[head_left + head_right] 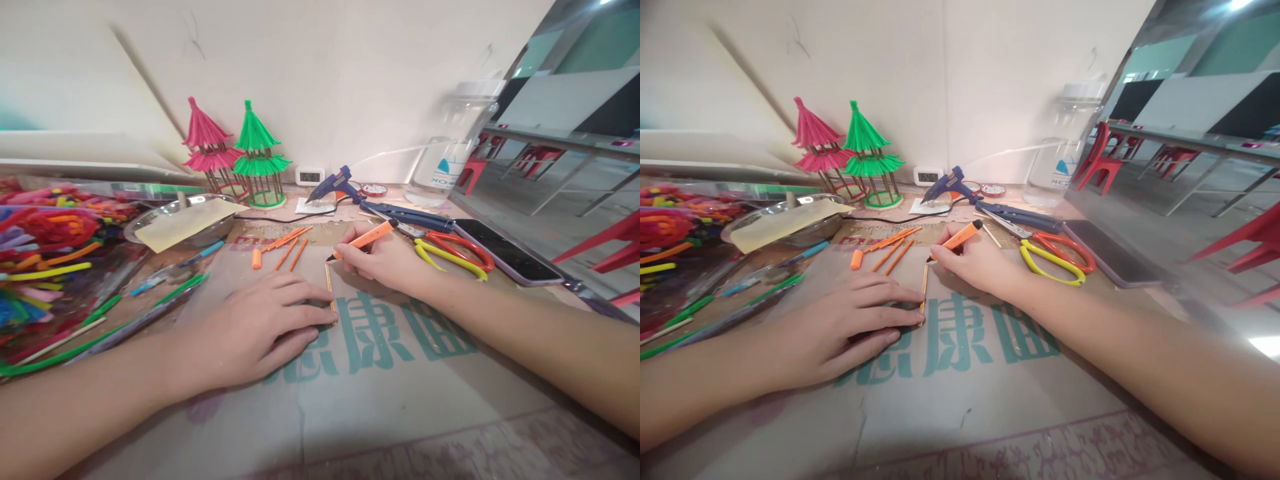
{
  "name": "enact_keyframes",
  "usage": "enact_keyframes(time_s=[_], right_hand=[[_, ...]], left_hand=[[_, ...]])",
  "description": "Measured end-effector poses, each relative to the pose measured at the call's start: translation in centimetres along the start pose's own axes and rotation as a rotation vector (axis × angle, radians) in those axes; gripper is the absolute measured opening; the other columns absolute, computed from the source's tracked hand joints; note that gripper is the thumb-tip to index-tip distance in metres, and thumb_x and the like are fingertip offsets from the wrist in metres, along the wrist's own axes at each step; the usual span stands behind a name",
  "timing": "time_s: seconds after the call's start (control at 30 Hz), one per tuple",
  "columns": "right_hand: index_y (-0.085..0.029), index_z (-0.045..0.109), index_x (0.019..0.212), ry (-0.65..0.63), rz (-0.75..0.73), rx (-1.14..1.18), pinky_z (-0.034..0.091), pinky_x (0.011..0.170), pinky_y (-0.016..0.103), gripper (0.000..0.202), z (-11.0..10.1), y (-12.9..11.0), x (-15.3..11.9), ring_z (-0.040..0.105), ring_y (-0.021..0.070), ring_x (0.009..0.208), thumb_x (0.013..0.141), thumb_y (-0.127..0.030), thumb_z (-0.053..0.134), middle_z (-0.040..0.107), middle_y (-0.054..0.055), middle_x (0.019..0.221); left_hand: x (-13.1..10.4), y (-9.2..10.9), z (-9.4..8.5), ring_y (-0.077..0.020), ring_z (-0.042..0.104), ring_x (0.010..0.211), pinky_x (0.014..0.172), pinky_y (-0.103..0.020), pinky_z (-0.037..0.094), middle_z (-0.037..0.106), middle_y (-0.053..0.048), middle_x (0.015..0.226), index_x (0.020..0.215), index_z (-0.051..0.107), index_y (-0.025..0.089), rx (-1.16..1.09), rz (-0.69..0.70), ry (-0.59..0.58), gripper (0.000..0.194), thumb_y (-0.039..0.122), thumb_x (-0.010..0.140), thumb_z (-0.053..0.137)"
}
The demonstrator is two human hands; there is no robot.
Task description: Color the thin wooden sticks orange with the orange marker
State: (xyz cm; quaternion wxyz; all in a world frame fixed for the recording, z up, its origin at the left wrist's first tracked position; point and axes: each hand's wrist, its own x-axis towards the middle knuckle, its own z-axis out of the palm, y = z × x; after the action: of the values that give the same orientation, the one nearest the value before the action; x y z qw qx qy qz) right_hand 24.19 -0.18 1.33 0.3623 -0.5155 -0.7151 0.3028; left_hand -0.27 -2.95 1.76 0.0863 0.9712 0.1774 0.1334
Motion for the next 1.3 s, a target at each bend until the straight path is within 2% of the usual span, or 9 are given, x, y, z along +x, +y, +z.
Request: enact_keyframes(time_s=[0.27, 0.4, 0.53, 0.73, 0.9, 1.0, 1.1, 1.3], right_hand=[[-0.020, 0.054, 0.079, -0.155, 0.065, 0.218, 0.030, 0.041, 0.021, 0.015, -0.13, 0.02, -0.40, 0.042, 0.0077, 0.042, 0.085, -0.032, 0.062, 0.061, -0.003, 0.056], [-0.020, 0.054, 0.079, -0.215, 0.064, 0.222, 0.031, 0.041, 0.021, 0.016, -0.25, -0.20, -0.69, 0.042, 0.0077, 0.041, 0.085, -0.033, 0.061, 0.061, -0.003, 0.055], [-0.021, 0.054, 0.080, -0.218, 0.059, 0.201, 0.032, 0.042, 0.021, 0.015, -0.33, -0.29, -0.76, 0.044, 0.0084, 0.043, 0.084, -0.032, 0.064, 0.062, -0.004, 0.056], [-0.020, 0.056, 0.077, -0.311, 0.041, 0.222, 0.038, 0.049, 0.022, 0.016, -0.52, -0.55, -0.82, 0.054, 0.0106, 0.052, 0.083, -0.030, 0.067, 0.063, -0.002, 0.056], [-0.019, 0.055, 0.076, -0.342, 0.046, 0.222, 0.040, 0.051, 0.022, 0.017, -0.73, -0.68, -0.90, 0.054, 0.0104, 0.053, 0.083, -0.030, 0.066, 0.063, -0.003, 0.056], [-0.020, 0.054, 0.078, -0.329, 0.054, 0.209, 0.039, 0.049, 0.022, 0.017, -0.62, -0.47, -0.80, 0.052, 0.0098, 0.050, 0.084, -0.031, 0.066, 0.062, -0.004, 0.056], [-0.021, 0.054, 0.081, -0.238, 0.063, 0.167, 0.035, 0.045, 0.021, 0.017, -0.28, -0.11, -0.64, 0.046, 0.0088, 0.046, 0.088, -0.034, 0.062, 0.061, -0.005, 0.058], [-0.020, 0.056, 0.084, -0.161, 0.030, 0.116, 0.033, 0.043, 0.021, 0.017, 0.12, 0.18, -0.57, 0.046, 0.0088, 0.046, 0.090, -0.036, 0.060, 0.061, -0.004, 0.061]], left_hand=[[-0.14, 0.16, -0.02, -0.0228, 0.060, 0.112, 0.099, -0.039, 0.045, 0.065, -0.005, 0.125, 0.124, 0.066, 0.027, 0.003, -0.009, 0.017, 0.029, 0.022, 0.102, 0.049], [-0.13, 0.21, -0.02, -0.0228, 0.059, 0.103, 0.092, -0.038, 0.046, 0.064, -0.006, 0.116, 0.124, 0.067, 0.027, 0.008, -0.032, 0.004, 0.030, 0.023, 0.102, 0.047], [-0.12, 0.16, 0.04, -0.0228, 0.059, 0.103, 0.093, -0.038, 0.045, 0.063, -0.006, 0.116, 0.125, 0.066, 0.028, 0.000, -0.034, 0.005, 0.030, 0.023, 0.102, 0.047], [-0.18, 0.16, -0.01, -0.0224, 0.059, 0.102, 0.093, -0.037, 0.045, 0.063, -0.006, 0.115, 0.124, 0.066, 0.028, -0.003, -0.039, -0.003, 0.030, 0.023, 0.102, 0.047], [-0.13, 0.13, 0.03, -0.0224, 0.059, 0.102, 0.093, -0.037, 0.045, 0.062, -0.006, 0.116, 0.124, 0.066, 0.029, -0.004, -0.042, -0.012, 0.030, 0.024, 0.102, 0.047], [-0.12, 0.21, 0.00, -0.0223, 0.059, 0.101, 0.092, -0.037, 0.046, 0.062, -0.006, 0.114, 0.123, 0.067, 0.028, -0.006, -0.042, -0.001, 0.029, 0.023, 0.101, 0.048], [-0.14, 0.31, -0.01, -0.0223, 0.060, 0.101, 0.090, -0.035, 0.047, 0.063, -0.006, 0.112, 0.122, 0.068, 0.028, -0.017, -0.044, 0.010, 0.029, 0.023, 0.101, 0.048], [-0.29, 0.28, 0.18, -0.0226, 0.060, 0.103, 0.092, -0.036, 0.047, 0.063, -0.007, 0.113, 0.124, 0.067, 0.028, -0.025, -0.048, 0.021, 0.030, 0.023, 0.101, 0.049]])
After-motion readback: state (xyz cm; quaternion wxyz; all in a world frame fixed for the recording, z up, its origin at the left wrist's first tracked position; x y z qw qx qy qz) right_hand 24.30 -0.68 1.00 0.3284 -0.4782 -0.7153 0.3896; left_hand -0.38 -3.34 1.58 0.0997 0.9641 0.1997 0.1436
